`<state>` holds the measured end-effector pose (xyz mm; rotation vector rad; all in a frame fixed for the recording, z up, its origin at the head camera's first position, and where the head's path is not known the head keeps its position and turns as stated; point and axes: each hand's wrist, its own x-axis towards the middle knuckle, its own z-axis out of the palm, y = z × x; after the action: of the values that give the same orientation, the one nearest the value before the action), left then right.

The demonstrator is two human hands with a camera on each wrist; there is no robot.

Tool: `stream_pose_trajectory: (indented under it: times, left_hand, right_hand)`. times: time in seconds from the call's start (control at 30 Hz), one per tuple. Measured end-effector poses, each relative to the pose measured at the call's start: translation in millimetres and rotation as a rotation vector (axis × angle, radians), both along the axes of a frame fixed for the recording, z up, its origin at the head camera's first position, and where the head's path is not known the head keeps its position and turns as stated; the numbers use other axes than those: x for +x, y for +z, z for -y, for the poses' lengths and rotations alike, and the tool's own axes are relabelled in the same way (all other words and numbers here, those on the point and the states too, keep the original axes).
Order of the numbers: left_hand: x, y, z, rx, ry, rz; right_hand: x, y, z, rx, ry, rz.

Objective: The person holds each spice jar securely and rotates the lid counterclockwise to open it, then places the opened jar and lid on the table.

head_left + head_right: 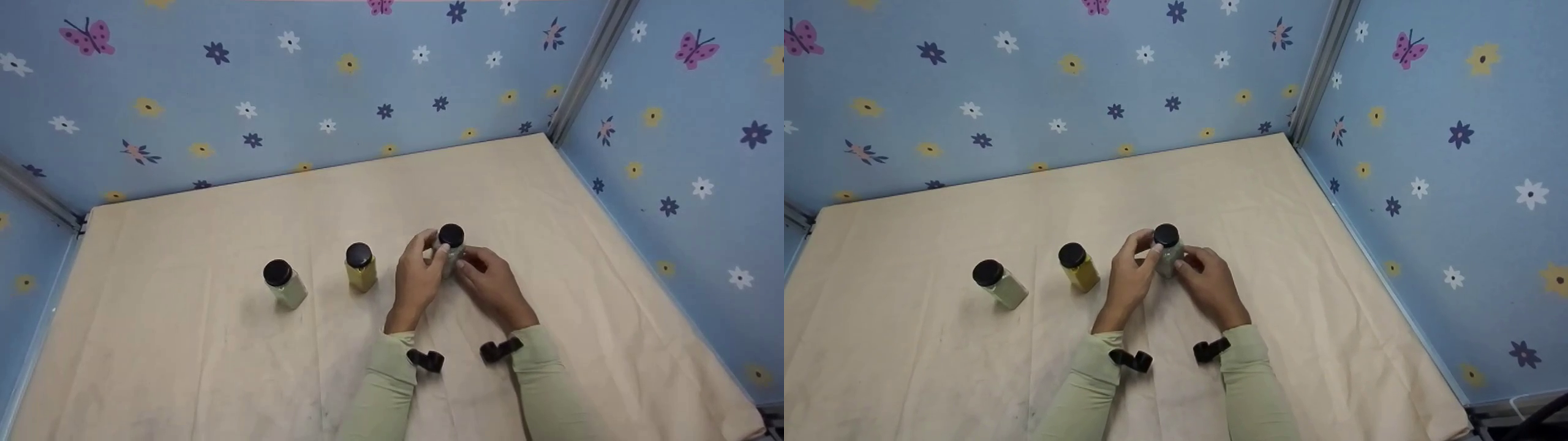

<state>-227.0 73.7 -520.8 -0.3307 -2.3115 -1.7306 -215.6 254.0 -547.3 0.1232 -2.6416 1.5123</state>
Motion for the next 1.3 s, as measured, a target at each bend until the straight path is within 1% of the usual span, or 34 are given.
stream_pose_trajectory:
  times: [0.13, 0.23, 0.4, 0.47, 0.57, 0.7, 0.87, 0.93, 1.07, 1.2, 1.3]
  left_hand:
    - [0.9, 1.6, -0.6, -0.042, -0.007, 0.012]
    - [0.7, 1.0, -1.7, -0.067, -0.005, 0.015]
    - [0.0, 1.1, -3.4, -0.110, 0.001, 0.012]
    - [0.0, 1.6, -3.6, -0.110, -0.006, 0.012]
    - [0.0, 2.1, -3.1, -0.085, -0.020, 0.013]
    - [-0.3, 2.5, -0.9, -0.016, -0.034, 0.011]
    - [-1.7, 1.3, 2.9, 0.074, -0.052, -0.021]
    - [-2.7, 0.6, 4.4, 0.079, -0.046, -0.041]
    - [-4.3, -0.8, 6.1, 0.054, -0.024, -0.072]
    - [-4.7, -1.9, 6.0, 0.055, -0.017, -0.077]
    - [-4.6, -2.7, 5.4, 0.071, -0.017, -0.063]
  right_hand:
    - [0.2, -0.6, -1.1, 0.023, -0.006, 0.010]
    - [0.2, -0.6, -1.7, 0.030, -0.006, 0.009]
    - [0.5, 0.3, -2.3, 0.022, -0.006, -0.001]
    - [1.0, 0.5, -2.8, 0.014, -0.005, -0.002]
    - [1.8, 0.2, -3.4, 0.010, -0.007, 0.001]
    - [2.3, -0.2, -3.4, 0.012, -0.007, 0.004]
    - [2.0, -0.1, -1.8, 0.011, -0.012, 0.015]
    - [1.6, -0.1, -1.0, 0.010, -0.015, 0.019]
    - [1.2, 0.7, 0.0, -0.006, -0.007, 0.012]
    - [1.6, 1.7, 0.6, -0.013, 0.001, 0.011]
    - [1.7, 2.1, 0.7, -0.008, -0.002, 0.020]
